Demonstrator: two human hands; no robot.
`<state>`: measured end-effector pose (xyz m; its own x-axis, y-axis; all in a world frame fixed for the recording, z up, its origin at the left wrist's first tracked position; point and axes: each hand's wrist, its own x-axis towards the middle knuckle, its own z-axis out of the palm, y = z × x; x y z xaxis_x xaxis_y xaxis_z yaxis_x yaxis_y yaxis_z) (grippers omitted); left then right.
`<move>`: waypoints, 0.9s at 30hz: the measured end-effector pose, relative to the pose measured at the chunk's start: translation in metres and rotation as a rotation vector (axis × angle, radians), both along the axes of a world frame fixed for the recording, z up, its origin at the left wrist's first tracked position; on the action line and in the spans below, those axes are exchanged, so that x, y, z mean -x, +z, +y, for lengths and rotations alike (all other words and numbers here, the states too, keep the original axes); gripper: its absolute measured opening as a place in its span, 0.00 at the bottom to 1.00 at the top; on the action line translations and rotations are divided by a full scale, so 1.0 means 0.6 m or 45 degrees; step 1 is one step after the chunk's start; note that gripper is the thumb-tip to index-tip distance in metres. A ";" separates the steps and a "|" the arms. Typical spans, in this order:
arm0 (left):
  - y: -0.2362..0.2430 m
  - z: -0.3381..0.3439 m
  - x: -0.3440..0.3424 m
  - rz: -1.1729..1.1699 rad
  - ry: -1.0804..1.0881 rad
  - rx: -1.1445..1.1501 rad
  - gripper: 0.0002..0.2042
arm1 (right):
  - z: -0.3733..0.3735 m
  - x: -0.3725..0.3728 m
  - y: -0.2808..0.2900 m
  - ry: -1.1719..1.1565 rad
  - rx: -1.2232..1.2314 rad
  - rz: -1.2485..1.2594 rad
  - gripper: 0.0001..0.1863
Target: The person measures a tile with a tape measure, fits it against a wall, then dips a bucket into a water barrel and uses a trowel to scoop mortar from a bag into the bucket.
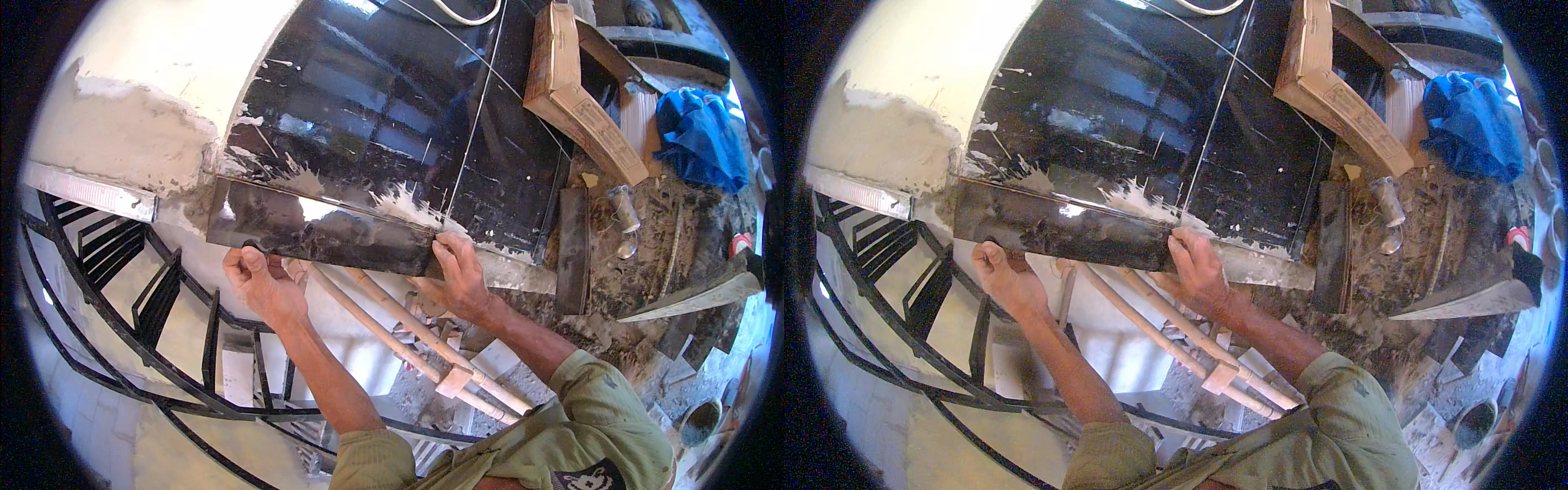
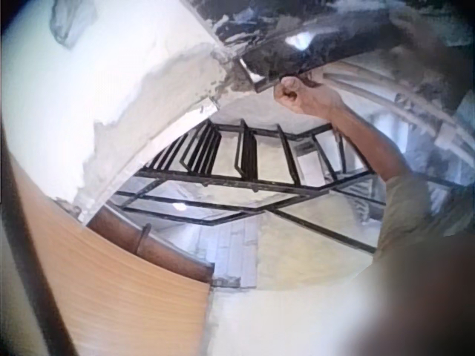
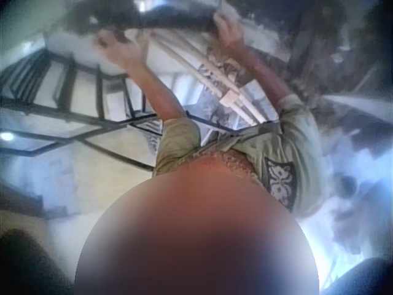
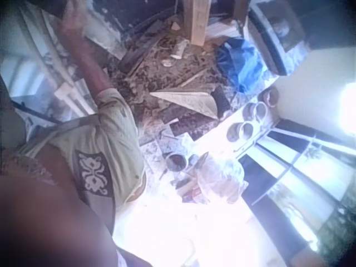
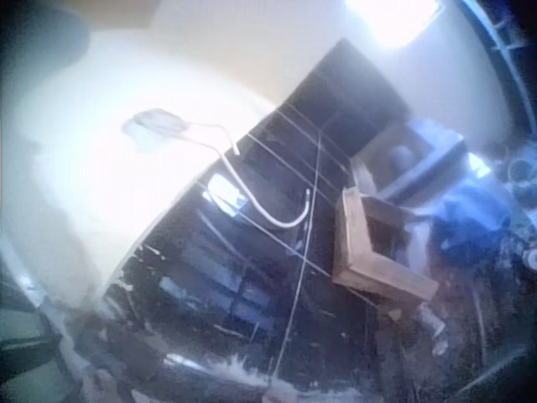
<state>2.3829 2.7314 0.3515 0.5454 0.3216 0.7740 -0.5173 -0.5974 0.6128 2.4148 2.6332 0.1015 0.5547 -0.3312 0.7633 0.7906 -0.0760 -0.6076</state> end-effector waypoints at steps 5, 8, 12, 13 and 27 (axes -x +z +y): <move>0.005 0.021 0.013 0.007 0.000 0.032 0.20 | 0.009 0.019 0.010 0.079 -0.009 0.014 0.37; 0.010 0.033 0.019 0.079 0.295 -0.037 0.16 | 0.012 0.016 0.016 -0.006 0.062 0.015 0.36; -0.019 0.044 -0.009 -0.012 0.022 0.034 0.11 | -0.001 0.008 0.001 -0.040 0.077 0.000 0.35; -0.022 0.031 -0.013 -0.049 -0.027 0.058 0.12 | -0.003 0.005 0.000 -0.062 0.078 -0.002 0.36; 0.009 0.000 0.021 0.029 0.042 0.072 0.18 | -0.010 0.005 0.011 0.005 0.240 -0.024 0.41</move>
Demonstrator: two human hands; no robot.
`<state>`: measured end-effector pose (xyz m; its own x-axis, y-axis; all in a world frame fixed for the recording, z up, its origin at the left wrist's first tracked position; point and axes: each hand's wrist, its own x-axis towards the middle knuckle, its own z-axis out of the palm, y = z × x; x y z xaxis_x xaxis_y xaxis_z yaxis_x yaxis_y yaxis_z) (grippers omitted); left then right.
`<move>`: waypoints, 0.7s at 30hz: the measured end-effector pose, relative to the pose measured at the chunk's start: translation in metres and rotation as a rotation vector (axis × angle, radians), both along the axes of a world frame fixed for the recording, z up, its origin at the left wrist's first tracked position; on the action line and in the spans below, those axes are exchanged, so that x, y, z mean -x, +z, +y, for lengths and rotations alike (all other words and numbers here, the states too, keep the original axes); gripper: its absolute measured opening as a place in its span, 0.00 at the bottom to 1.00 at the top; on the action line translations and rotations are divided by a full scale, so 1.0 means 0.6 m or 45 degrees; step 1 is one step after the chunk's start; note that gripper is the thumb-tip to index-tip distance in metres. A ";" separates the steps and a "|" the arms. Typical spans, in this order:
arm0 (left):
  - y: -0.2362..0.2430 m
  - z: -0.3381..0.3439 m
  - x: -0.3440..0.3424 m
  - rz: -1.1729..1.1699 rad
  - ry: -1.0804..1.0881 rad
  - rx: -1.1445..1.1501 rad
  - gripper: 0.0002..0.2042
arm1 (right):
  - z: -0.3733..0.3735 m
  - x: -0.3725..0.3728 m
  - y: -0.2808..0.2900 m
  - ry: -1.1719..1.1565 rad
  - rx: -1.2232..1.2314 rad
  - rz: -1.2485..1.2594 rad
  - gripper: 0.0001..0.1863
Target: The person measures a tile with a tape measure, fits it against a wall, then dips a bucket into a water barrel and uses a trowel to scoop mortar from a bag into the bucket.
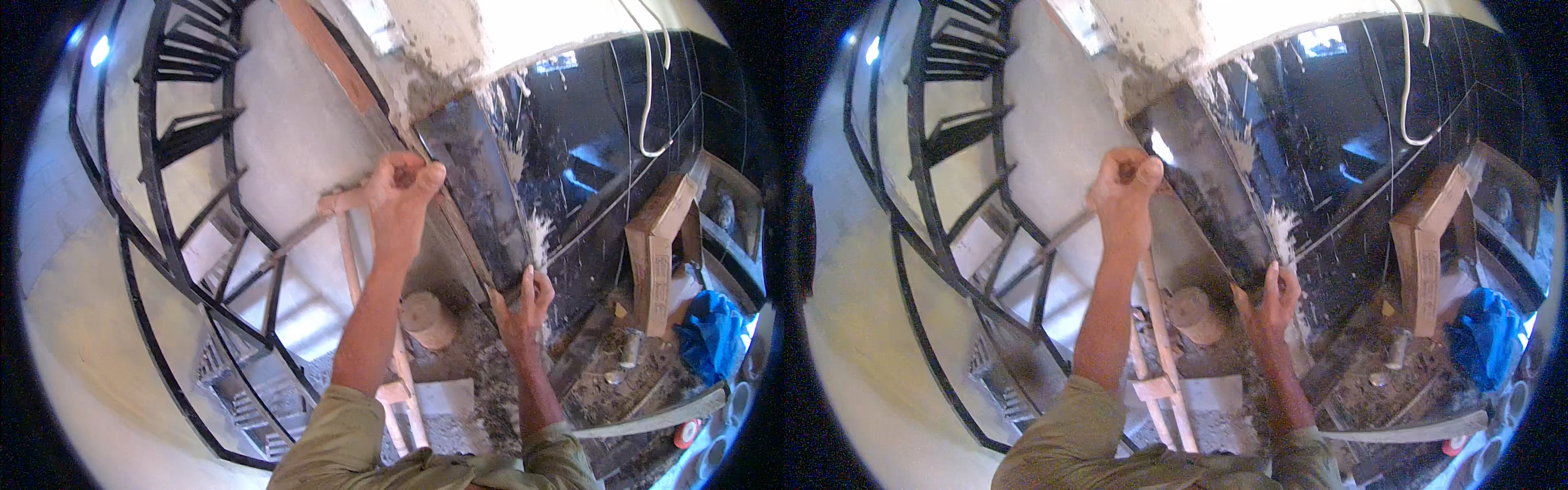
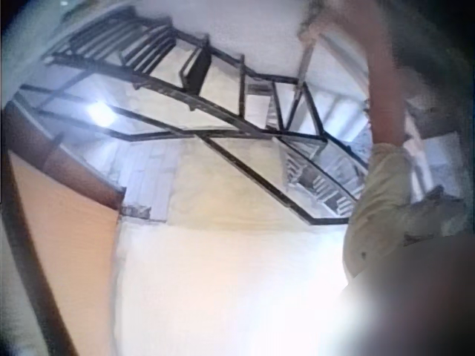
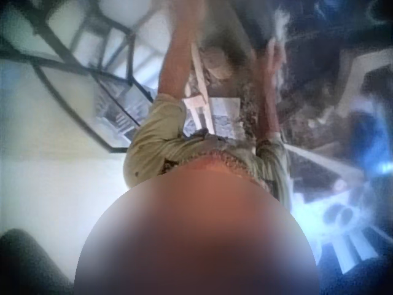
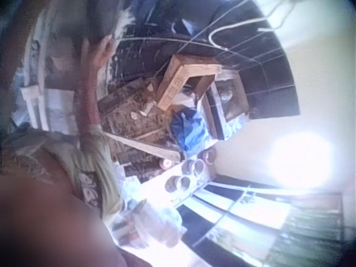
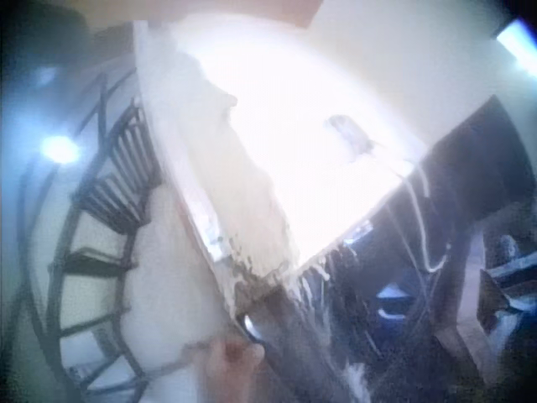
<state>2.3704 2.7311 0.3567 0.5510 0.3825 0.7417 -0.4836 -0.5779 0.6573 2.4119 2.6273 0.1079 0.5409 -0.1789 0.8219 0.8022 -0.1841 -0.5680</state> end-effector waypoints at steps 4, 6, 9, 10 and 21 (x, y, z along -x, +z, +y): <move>0.016 0.026 -0.003 0.042 -0.060 -0.035 0.20 | 0.001 0.008 0.018 -0.049 0.089 -0.021 0.39; 0.024 0.023 -0.006 0.074 -0.156 -0.043 0.21 | 0.001 0.006 0.022 -0.056 0.051 -0.027 0.40; 0.021 0.027 -0.006 0.049 -0.208 -0.015 0.22 | -0.001 0.005 0.019 -0.050 0.103 -0.022 0.40; 0.021 0.029 -0.005 0.034 -0.244 -0.021 0.22 | 0.001 0.002 0.016 -0.053 0.106 -0.016 0.40; 0.019 0.020 -0.003 0.014 -0.303 0.037 0.19 | -0.002 -0.001 0.007 -0.088 0.075 -0.108 0.42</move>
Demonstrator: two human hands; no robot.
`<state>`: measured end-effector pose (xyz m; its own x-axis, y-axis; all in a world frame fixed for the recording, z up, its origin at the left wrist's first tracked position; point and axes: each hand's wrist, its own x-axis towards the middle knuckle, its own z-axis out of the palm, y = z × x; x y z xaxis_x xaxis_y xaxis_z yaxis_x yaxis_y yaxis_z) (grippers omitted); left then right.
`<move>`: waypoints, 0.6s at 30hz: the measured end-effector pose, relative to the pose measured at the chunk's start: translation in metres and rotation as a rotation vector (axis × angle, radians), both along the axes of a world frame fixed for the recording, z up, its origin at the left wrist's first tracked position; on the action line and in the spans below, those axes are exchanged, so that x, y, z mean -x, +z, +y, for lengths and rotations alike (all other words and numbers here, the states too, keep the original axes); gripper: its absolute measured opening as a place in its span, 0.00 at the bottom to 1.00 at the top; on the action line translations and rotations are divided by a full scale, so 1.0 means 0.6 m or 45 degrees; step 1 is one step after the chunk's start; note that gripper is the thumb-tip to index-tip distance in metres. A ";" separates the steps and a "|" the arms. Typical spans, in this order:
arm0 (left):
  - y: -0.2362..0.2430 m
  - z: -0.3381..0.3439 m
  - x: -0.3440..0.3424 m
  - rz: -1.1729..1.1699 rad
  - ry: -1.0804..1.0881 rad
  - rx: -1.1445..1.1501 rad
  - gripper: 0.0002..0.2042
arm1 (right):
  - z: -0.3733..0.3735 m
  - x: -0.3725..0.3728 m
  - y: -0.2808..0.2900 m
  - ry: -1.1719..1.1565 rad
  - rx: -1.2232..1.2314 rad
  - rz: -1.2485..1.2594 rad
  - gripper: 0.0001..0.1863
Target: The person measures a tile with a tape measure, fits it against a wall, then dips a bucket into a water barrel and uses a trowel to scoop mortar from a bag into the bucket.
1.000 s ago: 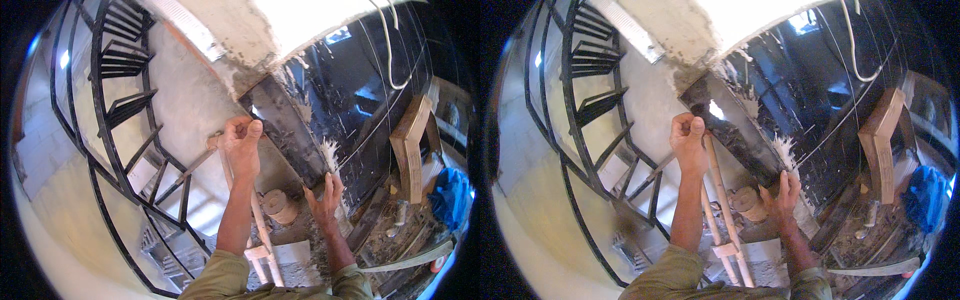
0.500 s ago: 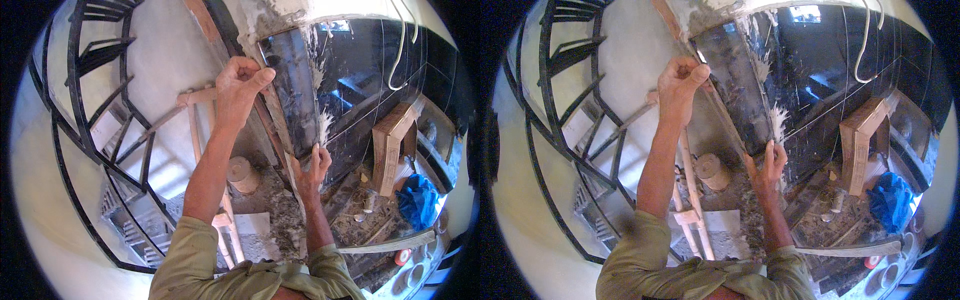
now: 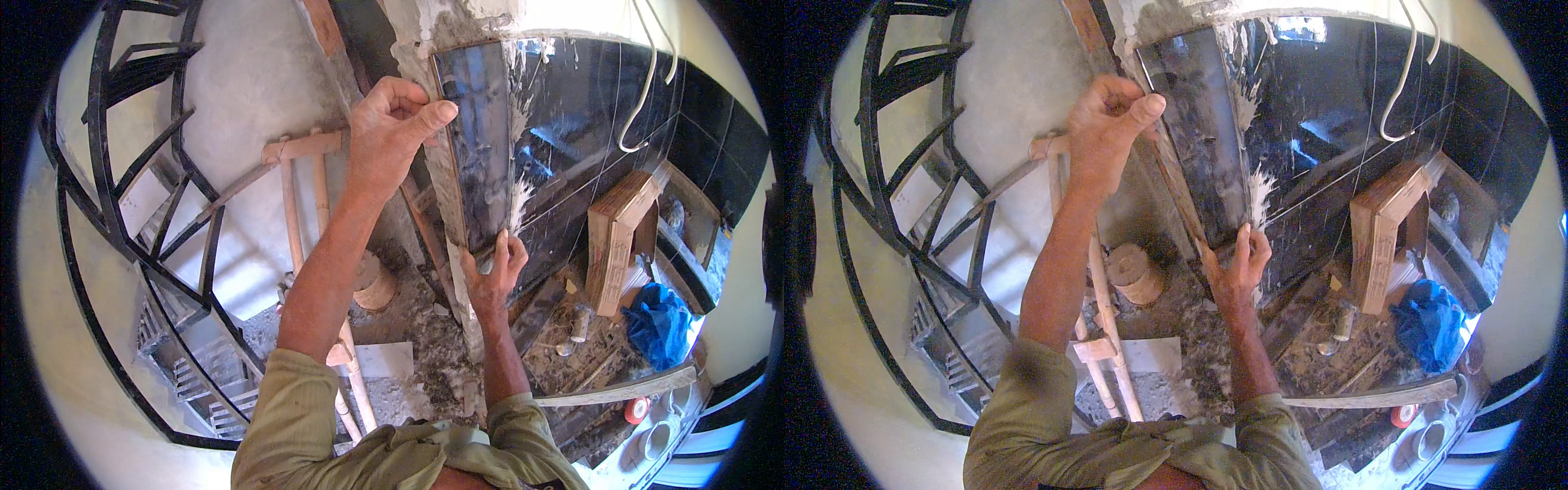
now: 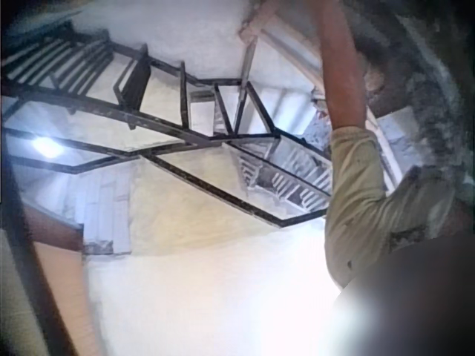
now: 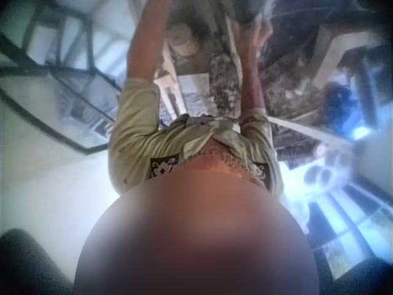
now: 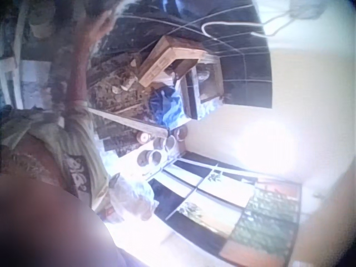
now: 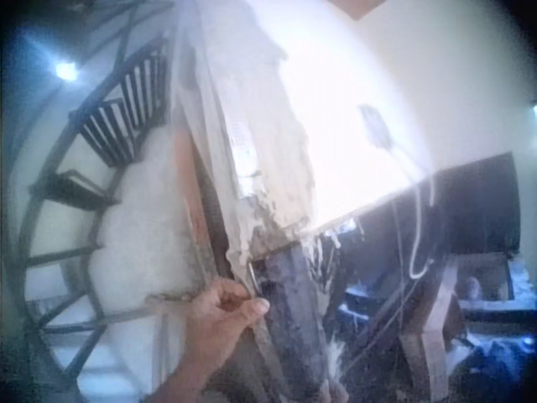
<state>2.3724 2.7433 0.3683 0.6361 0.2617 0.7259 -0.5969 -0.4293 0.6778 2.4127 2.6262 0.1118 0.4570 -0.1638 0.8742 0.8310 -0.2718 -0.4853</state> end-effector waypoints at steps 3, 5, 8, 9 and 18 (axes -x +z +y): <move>-0.003 0.002 0.000 -0.011 0.010 0.010 0.19 | 0.004 -0.003 -0.003 -0.030 0.002 -0.032 0.41; -0.007 0.006 -0.002 -0.026 0.013 0.005 0.19 | 0.005 0.002 0.003 -0.008 0.013 0.001 0.41; -0.011 0.014 -0.006 -0.034 0.055 -0.057 0.16 | 0.007 0.007 0.008 -0.001 0.026 0.034 0.42; -0.008 0.011 -0.006 -0.029 0.063 -0.016 0.17 | 0.006 0.007 0.010 -0.014 0.037 0.035 0.42; -0.015 0.009 -0.014 -0.040 0.011 0.051 0.16 | 0.001 0.002 -0.006 -0.010 0.020 0.098 0.43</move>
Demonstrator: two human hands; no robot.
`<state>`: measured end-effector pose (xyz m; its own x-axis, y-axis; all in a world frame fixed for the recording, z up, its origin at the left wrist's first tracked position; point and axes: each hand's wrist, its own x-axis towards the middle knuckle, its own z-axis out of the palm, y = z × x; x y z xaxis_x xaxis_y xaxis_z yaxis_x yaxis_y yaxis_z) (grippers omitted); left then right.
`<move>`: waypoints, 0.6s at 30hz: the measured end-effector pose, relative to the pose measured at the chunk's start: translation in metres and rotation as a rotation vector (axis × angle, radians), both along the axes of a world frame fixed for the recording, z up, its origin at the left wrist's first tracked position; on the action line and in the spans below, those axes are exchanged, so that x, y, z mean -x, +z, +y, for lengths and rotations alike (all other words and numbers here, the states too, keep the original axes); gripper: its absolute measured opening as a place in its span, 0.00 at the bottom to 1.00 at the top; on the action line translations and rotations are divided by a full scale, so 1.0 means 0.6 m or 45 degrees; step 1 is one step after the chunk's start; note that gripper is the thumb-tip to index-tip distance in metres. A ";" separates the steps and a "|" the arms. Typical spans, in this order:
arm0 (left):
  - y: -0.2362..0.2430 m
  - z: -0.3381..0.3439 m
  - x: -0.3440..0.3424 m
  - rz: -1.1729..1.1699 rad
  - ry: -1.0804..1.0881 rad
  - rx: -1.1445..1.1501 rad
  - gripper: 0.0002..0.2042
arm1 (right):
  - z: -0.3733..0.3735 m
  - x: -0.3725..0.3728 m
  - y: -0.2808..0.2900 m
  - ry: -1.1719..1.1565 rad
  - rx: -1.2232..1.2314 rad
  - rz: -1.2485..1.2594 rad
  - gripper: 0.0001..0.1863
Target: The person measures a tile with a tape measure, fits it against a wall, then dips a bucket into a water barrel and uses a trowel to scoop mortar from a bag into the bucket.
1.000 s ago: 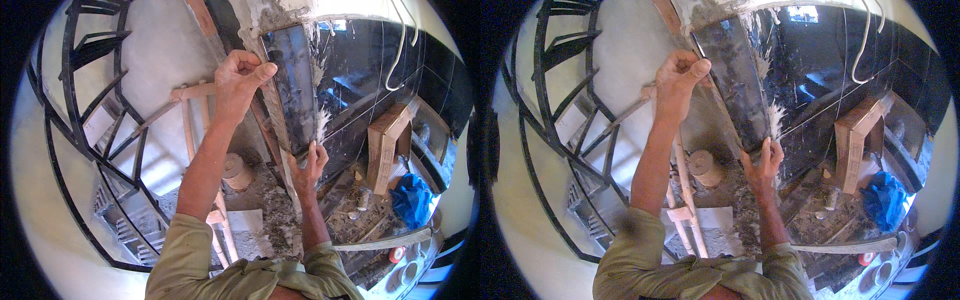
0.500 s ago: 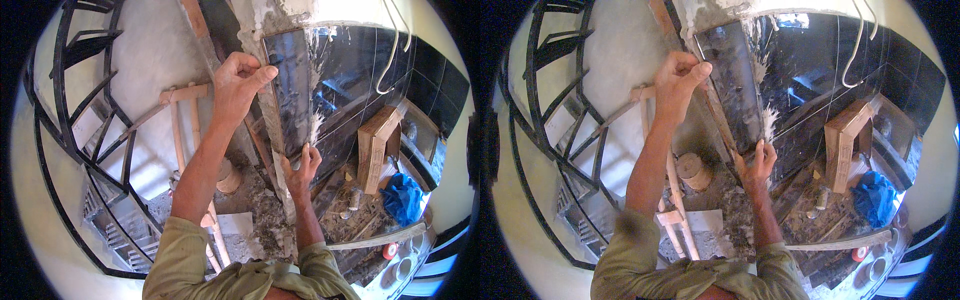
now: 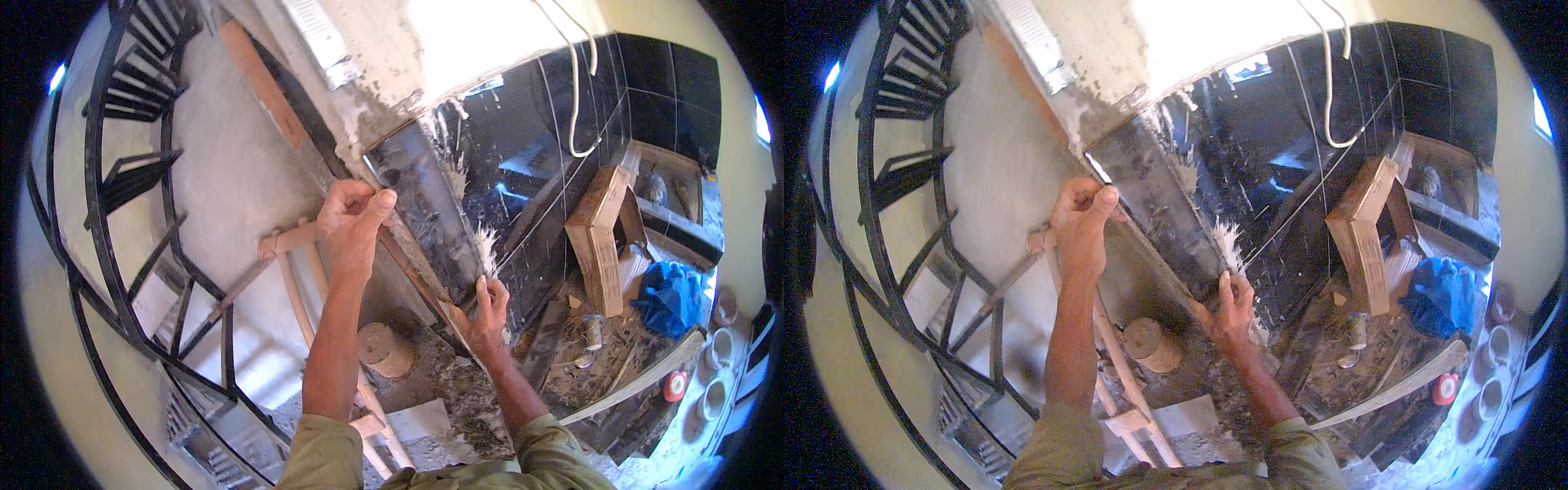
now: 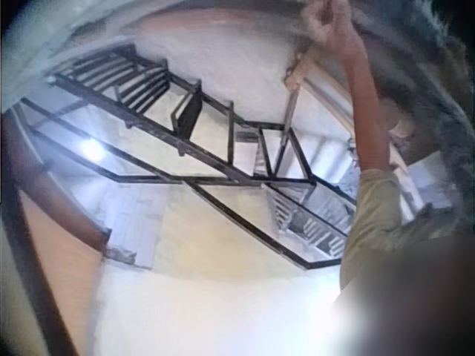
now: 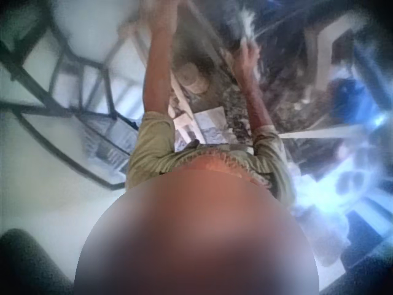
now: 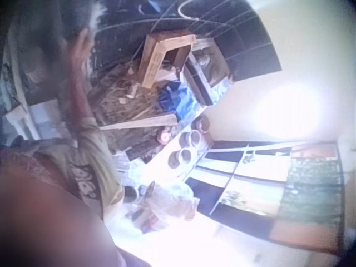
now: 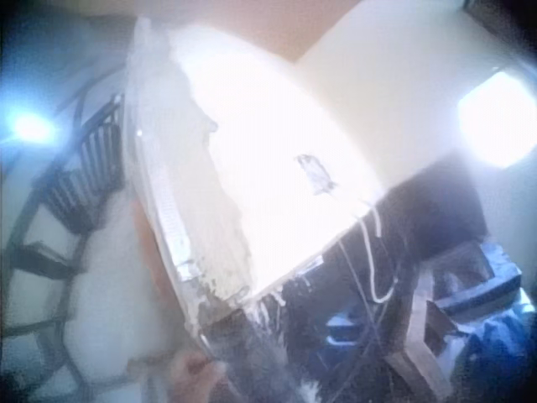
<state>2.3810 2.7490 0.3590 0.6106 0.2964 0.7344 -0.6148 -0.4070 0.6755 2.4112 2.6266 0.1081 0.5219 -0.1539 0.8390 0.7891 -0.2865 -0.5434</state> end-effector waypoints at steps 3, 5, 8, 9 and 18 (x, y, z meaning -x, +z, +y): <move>0.002 -0.008 0.001 -0.037 0.000 0.024 0.17 | -0.006 0.009 0.013 -0.031 0.063 0.074 0.44; 0.001 -0.005 0.001 -0.029 -0.023 0.001 0.17 | -0.005 0.006 0.012 -0.034 0.019 0.042 0.44; 0.006 -0.005 0.003 -0.017 -0.014 -0.011 0.17 | -0.005 0.007 0.012 -0.018 -0.007 0.025 0.44; 0.008 -0.004 0.004 -0.012 0.016 -0.006 0.17 | -0.005 0.008 0.013 0.002 0.006 0.040 0.43; 0.007 0.001 0.005 0.029 0.018 -0.146 0.16 | -0.006 0.007 0.016 -0.012 -0.047 -0.014 0.45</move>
